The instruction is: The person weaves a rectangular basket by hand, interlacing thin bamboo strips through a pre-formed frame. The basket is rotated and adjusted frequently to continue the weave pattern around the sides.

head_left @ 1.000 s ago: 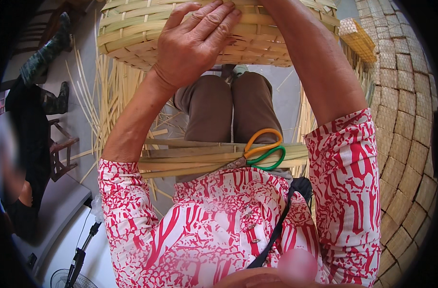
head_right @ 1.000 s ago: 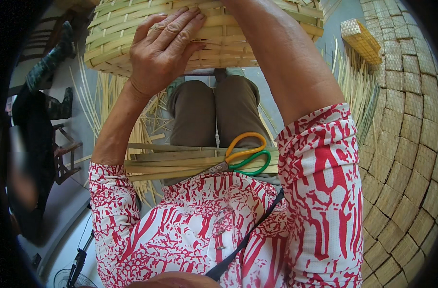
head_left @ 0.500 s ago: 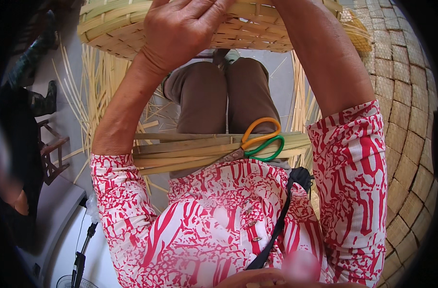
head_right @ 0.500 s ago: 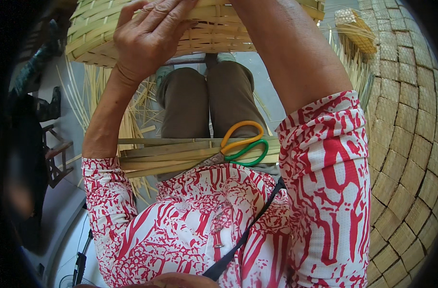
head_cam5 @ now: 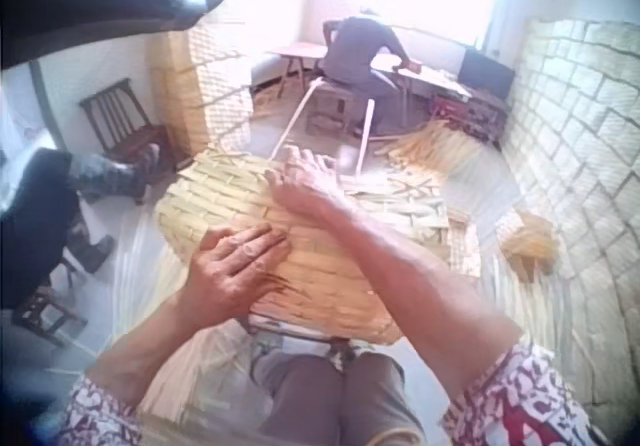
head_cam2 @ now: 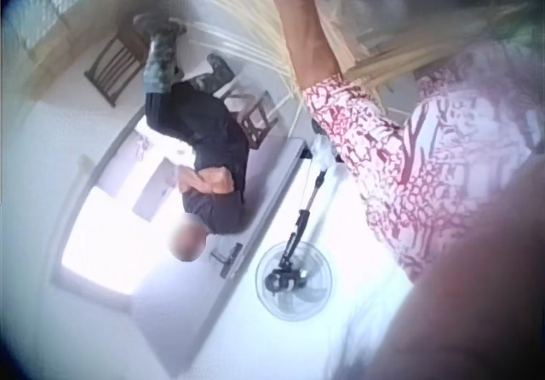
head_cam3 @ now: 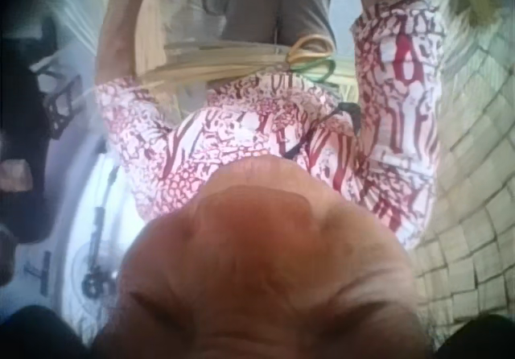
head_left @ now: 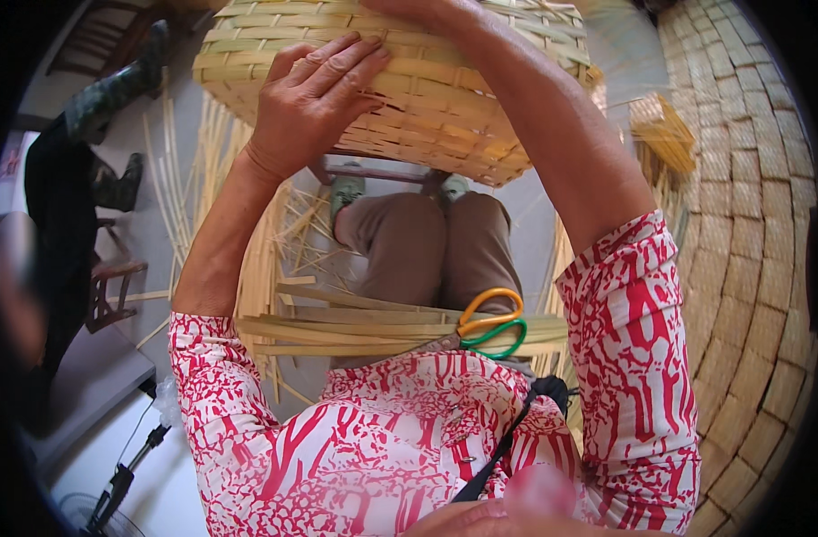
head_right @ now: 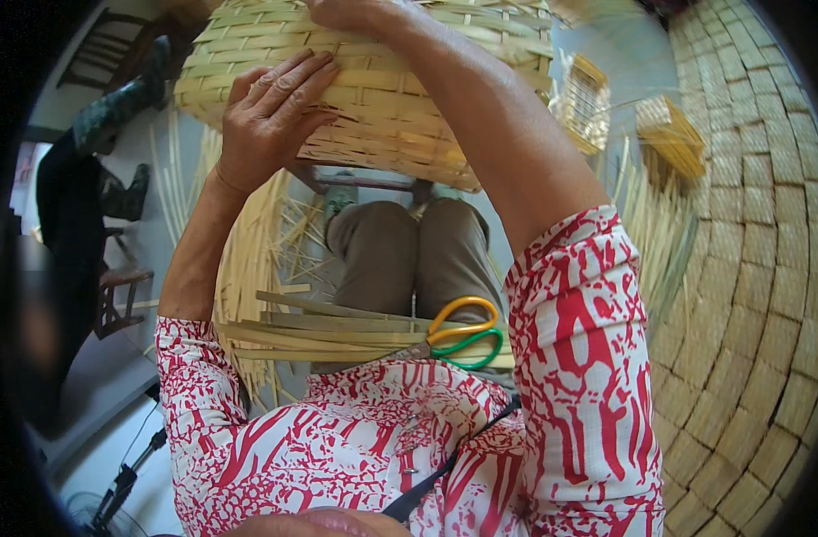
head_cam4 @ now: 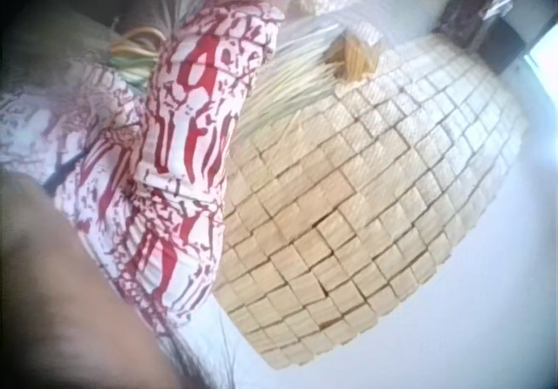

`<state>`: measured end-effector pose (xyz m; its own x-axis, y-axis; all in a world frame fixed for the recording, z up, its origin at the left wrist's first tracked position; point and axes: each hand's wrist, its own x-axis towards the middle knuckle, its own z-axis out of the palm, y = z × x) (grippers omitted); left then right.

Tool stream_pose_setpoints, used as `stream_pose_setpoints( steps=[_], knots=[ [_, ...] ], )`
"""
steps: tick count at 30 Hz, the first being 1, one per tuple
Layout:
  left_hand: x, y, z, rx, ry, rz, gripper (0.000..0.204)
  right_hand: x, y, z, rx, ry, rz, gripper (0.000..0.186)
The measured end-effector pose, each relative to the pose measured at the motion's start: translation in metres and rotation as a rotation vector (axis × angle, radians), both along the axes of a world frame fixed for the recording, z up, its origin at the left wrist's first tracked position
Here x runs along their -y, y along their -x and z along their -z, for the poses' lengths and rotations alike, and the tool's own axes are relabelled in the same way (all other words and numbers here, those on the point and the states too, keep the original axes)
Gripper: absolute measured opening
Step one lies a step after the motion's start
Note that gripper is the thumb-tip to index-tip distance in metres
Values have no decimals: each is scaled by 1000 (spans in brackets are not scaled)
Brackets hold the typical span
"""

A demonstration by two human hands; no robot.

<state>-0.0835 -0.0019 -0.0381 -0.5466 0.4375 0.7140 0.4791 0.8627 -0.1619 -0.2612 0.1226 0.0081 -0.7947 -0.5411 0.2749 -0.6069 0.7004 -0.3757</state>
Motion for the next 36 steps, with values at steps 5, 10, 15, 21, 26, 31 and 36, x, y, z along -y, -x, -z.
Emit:
stream_pose_setpoints(
  steps=[5, 10, 15, 21, 26, 31, 36],
  knots=[
    [26, 9, -6, 72, 25, 48, 61, -11, -8, -30, -256, 151, -144, 50],
    [27, -6, -6, 65, 69, 28, 66, -111, -24, -67, -456, -62, -104, 45],
    [17, -12, -7, 121, 77, 88, 71, -145, -26, -23, 9, -312, -18, 58],
    [-16, -3, -7, 160, 14, 153, 70, -138, -19, -20, 102, -347, -17, 60],
    [-14, 5, 0, 58, 18, 203, 63, -143, -15, -9, 47, -286, -69, 58],
    [-14, 11, 8, 41, 27, 250, 59, -145, -15, -2, 7, -292, -51, 56],
    [-13, 15, 14, 30, 39, 270, 59, -149, -5, 17, -97, -272, -37, 55]
  ],
)
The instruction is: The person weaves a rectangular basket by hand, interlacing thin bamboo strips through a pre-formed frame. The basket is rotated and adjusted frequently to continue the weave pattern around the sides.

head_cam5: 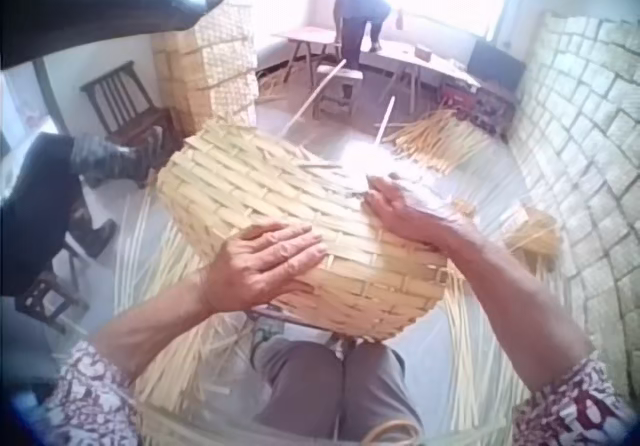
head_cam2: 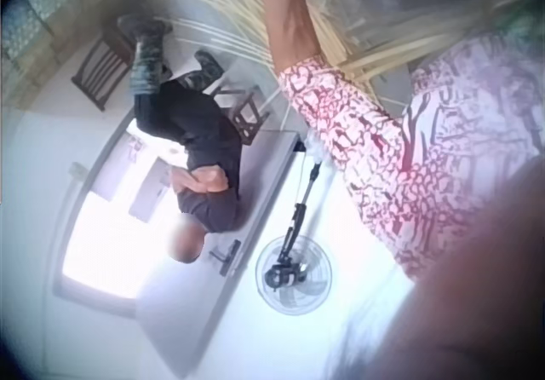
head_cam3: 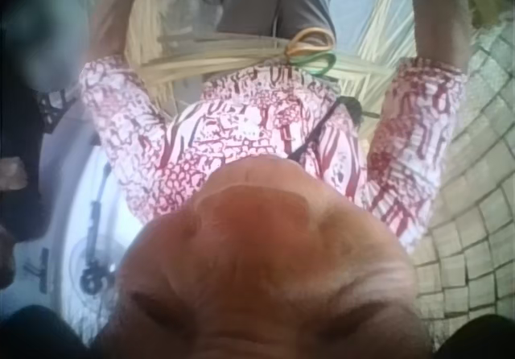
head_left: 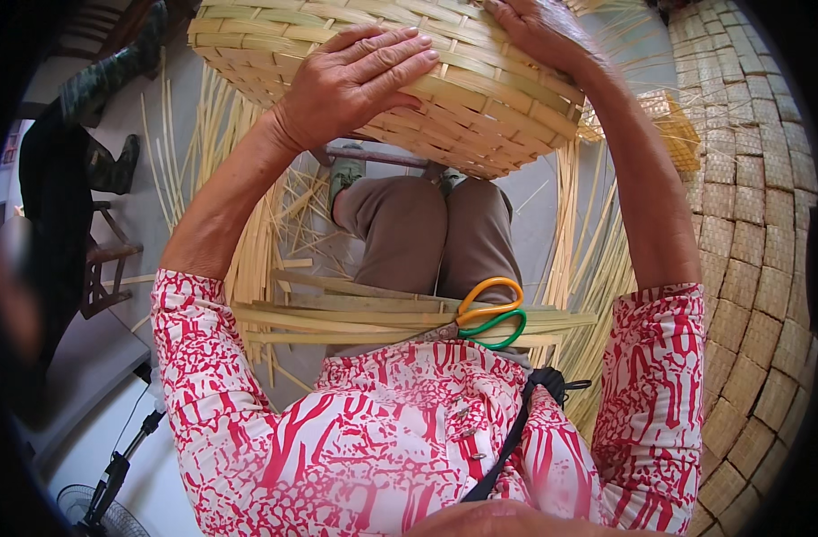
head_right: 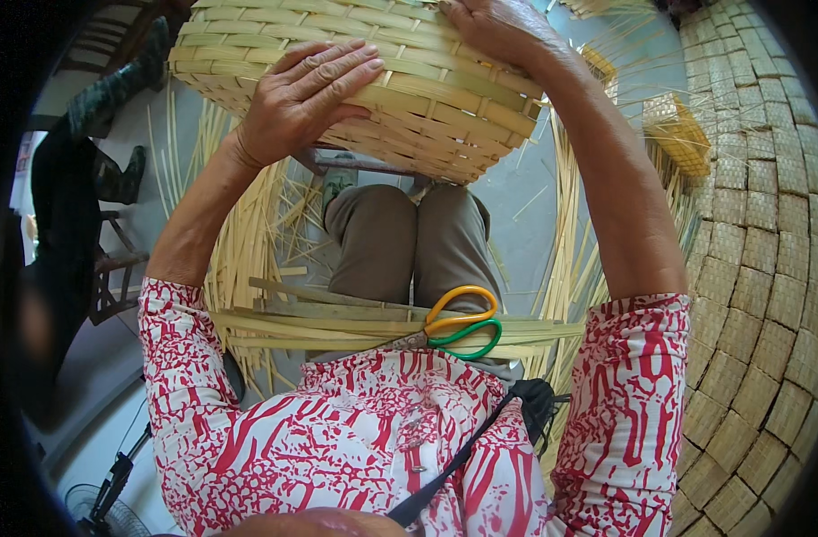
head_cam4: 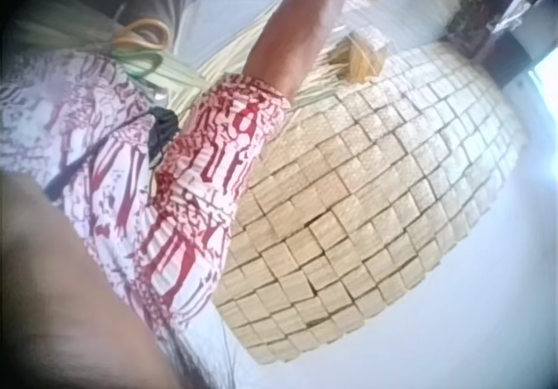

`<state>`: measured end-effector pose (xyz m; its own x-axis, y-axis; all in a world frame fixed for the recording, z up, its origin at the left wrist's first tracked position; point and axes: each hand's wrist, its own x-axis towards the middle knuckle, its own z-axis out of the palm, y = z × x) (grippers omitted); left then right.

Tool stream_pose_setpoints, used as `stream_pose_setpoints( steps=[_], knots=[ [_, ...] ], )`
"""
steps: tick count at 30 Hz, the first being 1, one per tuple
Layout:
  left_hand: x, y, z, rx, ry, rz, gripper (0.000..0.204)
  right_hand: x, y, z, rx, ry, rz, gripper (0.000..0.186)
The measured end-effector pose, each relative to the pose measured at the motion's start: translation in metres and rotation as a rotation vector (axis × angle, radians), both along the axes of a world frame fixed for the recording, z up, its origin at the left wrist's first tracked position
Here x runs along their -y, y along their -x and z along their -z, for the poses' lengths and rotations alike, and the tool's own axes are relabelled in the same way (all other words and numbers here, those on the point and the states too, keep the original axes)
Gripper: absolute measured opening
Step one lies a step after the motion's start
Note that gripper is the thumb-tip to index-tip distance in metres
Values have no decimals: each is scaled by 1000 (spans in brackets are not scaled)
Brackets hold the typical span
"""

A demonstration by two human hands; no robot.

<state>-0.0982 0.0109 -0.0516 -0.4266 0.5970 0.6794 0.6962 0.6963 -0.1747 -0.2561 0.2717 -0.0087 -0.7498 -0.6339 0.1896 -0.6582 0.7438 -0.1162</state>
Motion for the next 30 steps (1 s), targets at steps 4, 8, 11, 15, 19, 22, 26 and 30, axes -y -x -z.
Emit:
stream_pose_setpoints(
  steps=[4, 8, 11, 15, 19, 22, 26, 30],
  knots=[
    [-7, -6, -4, 36, -15, -39, 61, 6, -14, -18, 48, -50, 36, 52],
    [-25, -13, -10, 39, -51, -20, 61, 12, -22, -30, 47, -63, 1, 51],
    [-31, -12, -4, 39, -77, -17, 60, 11, -19, -27, 50, -55, 30, 51],
    [-26, -19, 1, 75, -94, -53, 58, 19, -24, -29, 62, -34, 18, 53],
    [-31, -19, 2, 61, -133, -57, 57, 11, -18, -25, 61, 20, -10, 54],
    [-39, -23, -10, 58, -172, -68, 49, 8, -13, -15, 37, 74, -11, 54],
    [-41, -26, -12, 42, -180, -114, 44, 15, -19, -26, 64, 44, 0, 54],
    [-44, -21, -7, 29, -180, -115, 45, 6, -9, -10, -25, 134, -35, 52]
  ],
)
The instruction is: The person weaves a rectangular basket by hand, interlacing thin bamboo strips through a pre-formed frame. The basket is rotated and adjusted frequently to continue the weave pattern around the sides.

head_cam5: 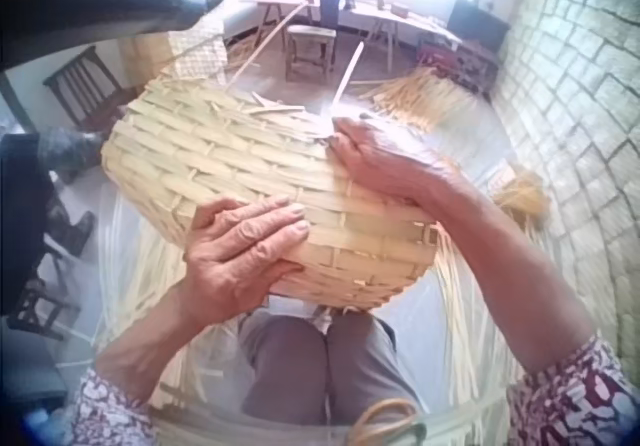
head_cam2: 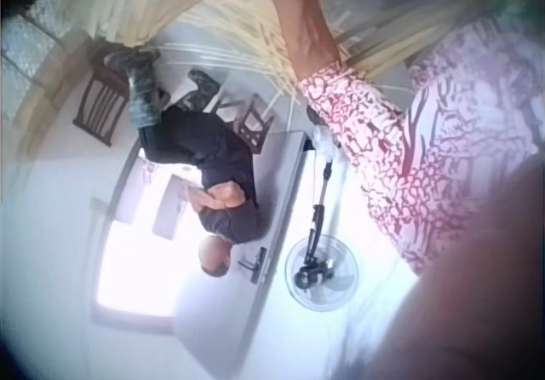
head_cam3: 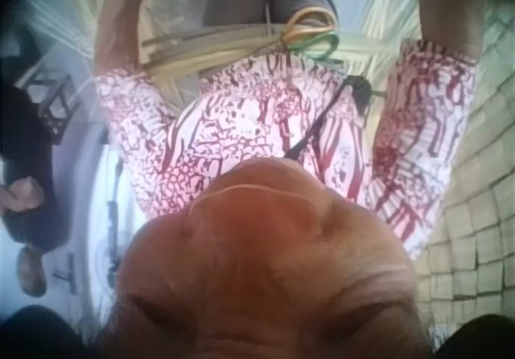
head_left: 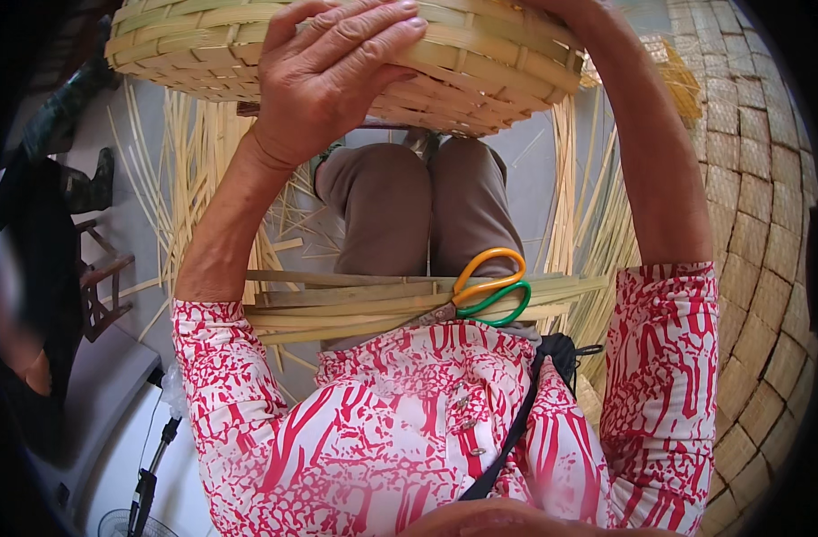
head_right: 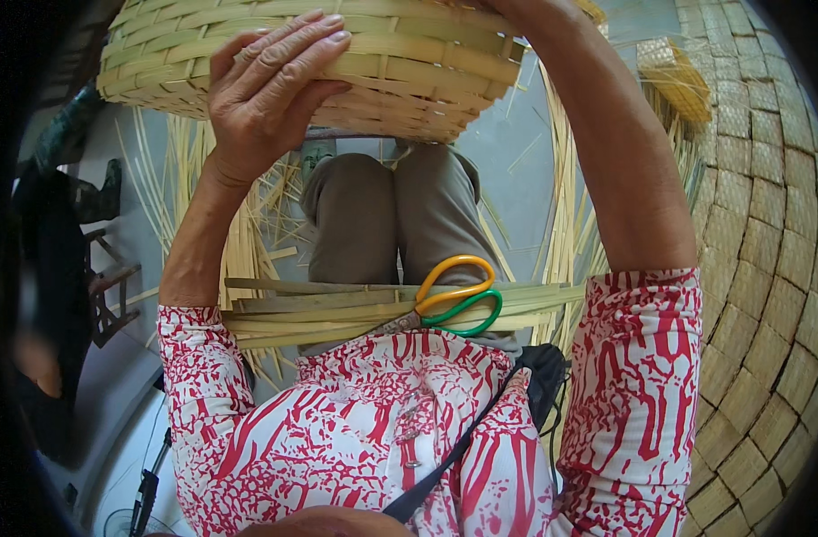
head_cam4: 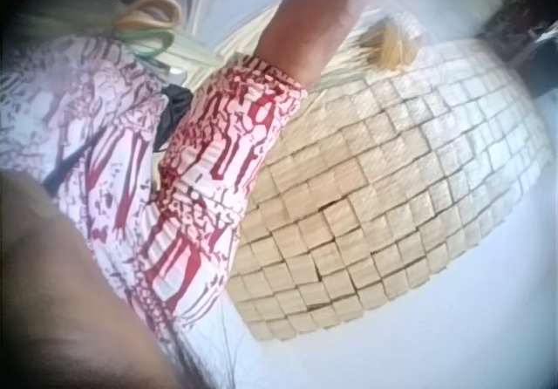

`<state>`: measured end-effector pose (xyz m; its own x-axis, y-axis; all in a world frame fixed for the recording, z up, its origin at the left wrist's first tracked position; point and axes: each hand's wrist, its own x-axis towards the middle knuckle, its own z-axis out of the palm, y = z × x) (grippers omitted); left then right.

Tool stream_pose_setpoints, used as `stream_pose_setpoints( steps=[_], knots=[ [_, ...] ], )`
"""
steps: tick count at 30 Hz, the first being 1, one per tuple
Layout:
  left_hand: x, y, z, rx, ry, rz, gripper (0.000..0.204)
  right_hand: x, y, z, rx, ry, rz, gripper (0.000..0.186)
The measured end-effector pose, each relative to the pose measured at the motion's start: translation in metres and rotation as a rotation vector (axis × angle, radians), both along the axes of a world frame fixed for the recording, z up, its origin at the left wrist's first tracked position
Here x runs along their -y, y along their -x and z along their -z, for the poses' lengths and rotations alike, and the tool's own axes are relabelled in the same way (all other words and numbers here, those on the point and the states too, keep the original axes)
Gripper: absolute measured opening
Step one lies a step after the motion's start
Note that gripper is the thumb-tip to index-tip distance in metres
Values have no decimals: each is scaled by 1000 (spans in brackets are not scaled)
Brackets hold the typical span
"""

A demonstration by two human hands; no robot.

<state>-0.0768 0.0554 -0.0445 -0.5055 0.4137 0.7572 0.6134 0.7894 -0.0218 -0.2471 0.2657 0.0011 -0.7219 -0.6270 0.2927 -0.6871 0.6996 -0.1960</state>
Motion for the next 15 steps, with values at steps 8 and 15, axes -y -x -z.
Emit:
stream_pose_setpoints(
  steps=[8, 15],
  knots=[
    [-5, -1, -9, 41, -29, 6, 37, 5, -1, -3, -47, -28, -7, 47],
    [-30, 1, -14, 25, 0, 70, 45, 9, -11, -15, 36, -26, 16, 42]
  ],
)
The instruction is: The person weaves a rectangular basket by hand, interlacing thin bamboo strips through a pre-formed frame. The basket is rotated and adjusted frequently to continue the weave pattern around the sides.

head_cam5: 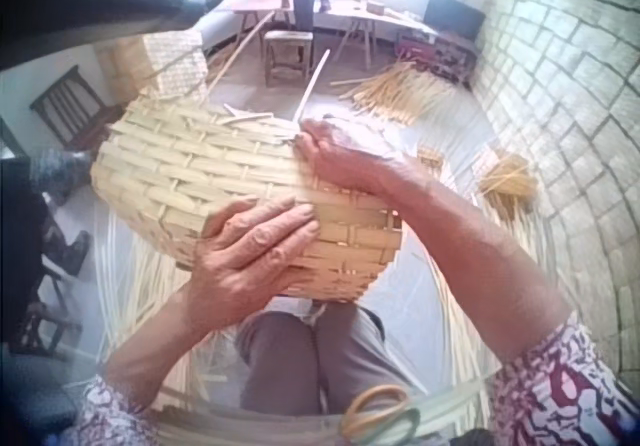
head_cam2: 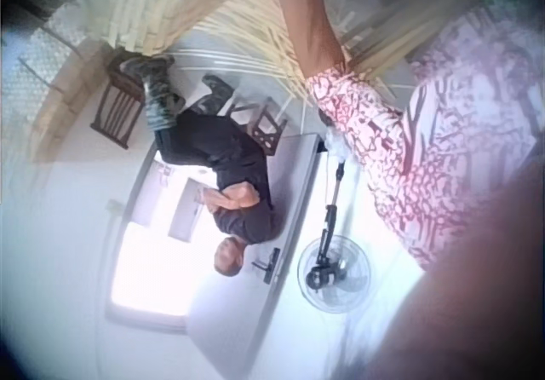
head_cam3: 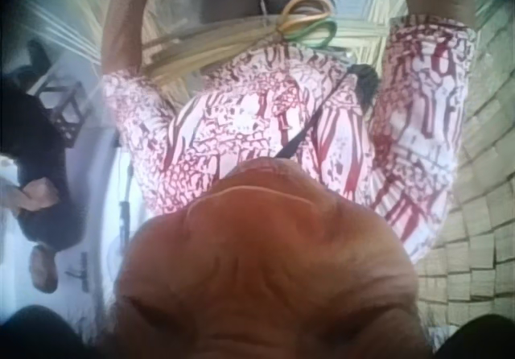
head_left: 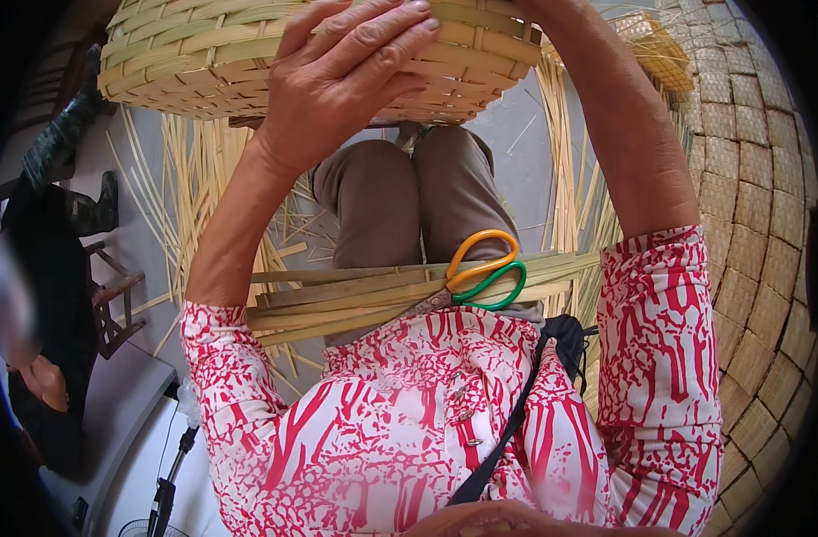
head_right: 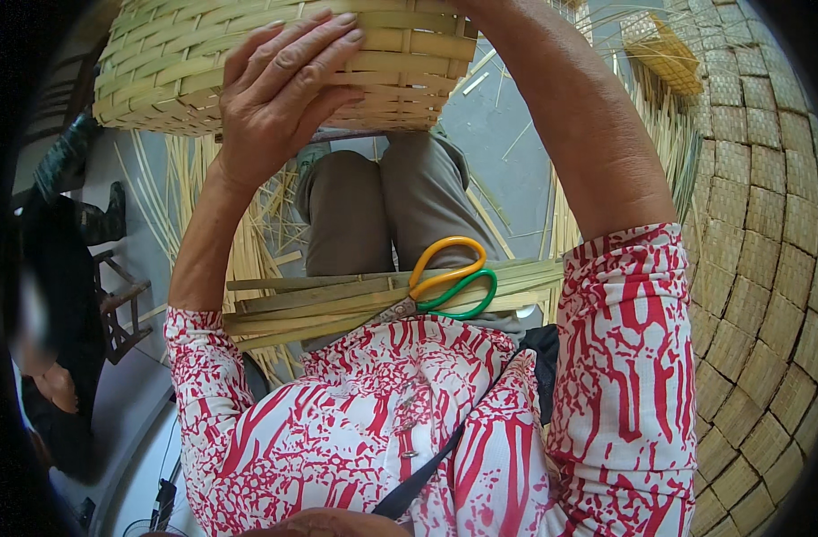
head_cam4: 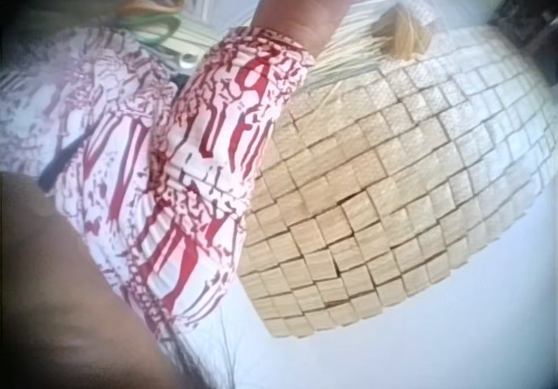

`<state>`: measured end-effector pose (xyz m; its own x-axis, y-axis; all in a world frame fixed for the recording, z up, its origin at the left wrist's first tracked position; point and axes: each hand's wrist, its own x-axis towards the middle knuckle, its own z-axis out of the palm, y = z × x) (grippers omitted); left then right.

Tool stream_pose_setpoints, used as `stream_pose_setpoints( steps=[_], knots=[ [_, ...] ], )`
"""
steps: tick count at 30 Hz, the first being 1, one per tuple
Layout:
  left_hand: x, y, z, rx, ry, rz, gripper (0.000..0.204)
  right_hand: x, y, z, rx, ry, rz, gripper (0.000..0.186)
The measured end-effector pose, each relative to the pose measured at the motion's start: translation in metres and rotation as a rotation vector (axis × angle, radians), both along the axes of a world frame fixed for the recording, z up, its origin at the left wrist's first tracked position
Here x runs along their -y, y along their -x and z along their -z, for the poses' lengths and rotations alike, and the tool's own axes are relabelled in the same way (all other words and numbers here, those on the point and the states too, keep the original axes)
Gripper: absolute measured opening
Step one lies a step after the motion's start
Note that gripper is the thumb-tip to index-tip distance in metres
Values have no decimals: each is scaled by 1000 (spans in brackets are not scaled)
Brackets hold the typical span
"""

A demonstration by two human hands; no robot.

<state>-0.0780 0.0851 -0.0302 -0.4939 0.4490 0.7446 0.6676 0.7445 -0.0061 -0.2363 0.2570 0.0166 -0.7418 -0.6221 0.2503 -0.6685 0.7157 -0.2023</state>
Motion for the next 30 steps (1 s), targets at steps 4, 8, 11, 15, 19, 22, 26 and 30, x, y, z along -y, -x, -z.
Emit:
stream_pose_setpoints(
  steps=[4, 8, 11, 15, 19, 22, 26, 30],
  knots=[
    [-1, 6, 11, -77, -12, 21, 36, 1, -4, -4, 37, 19, -3, 41],
    [-2, 0, 4, -17, 11, 17, 37, 2, 5, 3, 6, 24, -29, 42],
    [-1, 6, 15, -98, -37, 62, 35, 5, -3, 6, -40, 77, -4, 42],
    [-5, 1, -4, -63, 60, 30, 33, -1, 3, 6, -95, 43, -42, 42],
    [-3, 8, 7, -99, 0, 44, 36, 1, 11, 12, -136, 33, -22, 43],
    [-4, 2, 1, -77, 75, 0, 38, 2, 1, 6, -97, 33, -10, 43],
    [-24, 5, 6, -84, 88, 52, 41, 3, -6, 0, -48, 15, 18, 43],
    [-29, 13, 15, -128, 69, 104, 43, 5, 4, 0, -85, 7, -10, 43]
  ],
)
